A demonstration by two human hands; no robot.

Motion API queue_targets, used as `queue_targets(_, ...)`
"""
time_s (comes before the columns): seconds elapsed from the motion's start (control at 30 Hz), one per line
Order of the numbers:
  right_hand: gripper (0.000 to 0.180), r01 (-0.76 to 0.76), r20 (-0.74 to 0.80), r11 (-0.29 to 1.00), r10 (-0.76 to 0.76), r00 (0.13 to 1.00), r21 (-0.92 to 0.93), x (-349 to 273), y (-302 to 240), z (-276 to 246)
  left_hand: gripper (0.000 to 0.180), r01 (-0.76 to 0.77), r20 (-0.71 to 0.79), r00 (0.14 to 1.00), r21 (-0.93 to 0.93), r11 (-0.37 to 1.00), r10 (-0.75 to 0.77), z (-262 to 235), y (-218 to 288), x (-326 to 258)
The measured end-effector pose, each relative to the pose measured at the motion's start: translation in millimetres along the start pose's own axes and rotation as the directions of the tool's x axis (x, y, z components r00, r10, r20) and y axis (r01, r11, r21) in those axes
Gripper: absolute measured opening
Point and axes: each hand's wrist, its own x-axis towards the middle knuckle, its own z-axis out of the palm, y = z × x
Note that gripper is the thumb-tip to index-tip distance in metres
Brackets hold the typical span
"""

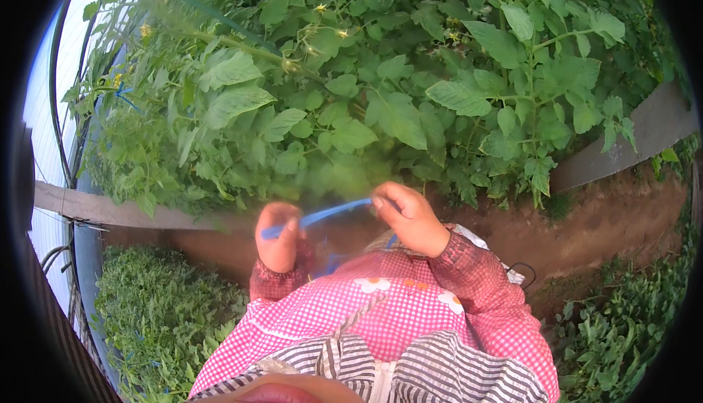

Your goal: The person ties tomato plants to vertical support strings using blue plastic ties. They reach into the foliage, loop the tie around the stem and string, and secure it. The person also removes small yellow flowers from the plants.

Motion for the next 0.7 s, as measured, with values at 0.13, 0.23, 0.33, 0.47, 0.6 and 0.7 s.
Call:
queue_targets(0.13,0.018,0.115,0.006,0.967,-0.117,0.993,-0.229,19,-17,-27,0.031,-0.199,0.2,0.973,0.486,0.851,0.113,5,8,33)
queue_targets(0.23,0.016,0.153,0.055,0.94,-0.143,0.988,-0.306,49,-36,-51,0.026,-0.39,0.326,0.918,0.65,0.652,0.225,11,4,58)
queue_targets(0.33,0.015,0.147,0.073,0.925,-0.13,0.989,-0.351,95,-56,-70,0.015,-0.4,0.361,0.912,0.675,0.62,0.195,11,5,79)
queue_targets(0.47,0.012,0.1,0.093,0.975,-0.083,0.992,-0.199,167,-78,-85,0.013,-0.534,0.405,0.845,0.665,0.522,0.349,9,9,103)
queue_targets(0.6,0.019,-0.049,0.059,0.956,0.069,0.996,-0.29,236,-79,-89,0.014,-0.56,0.399,0.822,0.696,0.45,0.406,17,7,127)
queue_targets(0.7,0.022,-0.107,0.076,0.933,0.142,0.987,-0.344,280,-70,-88,0.016,-0.512,0.369,0.852,0.733,0.447,0.371,28,4,145)
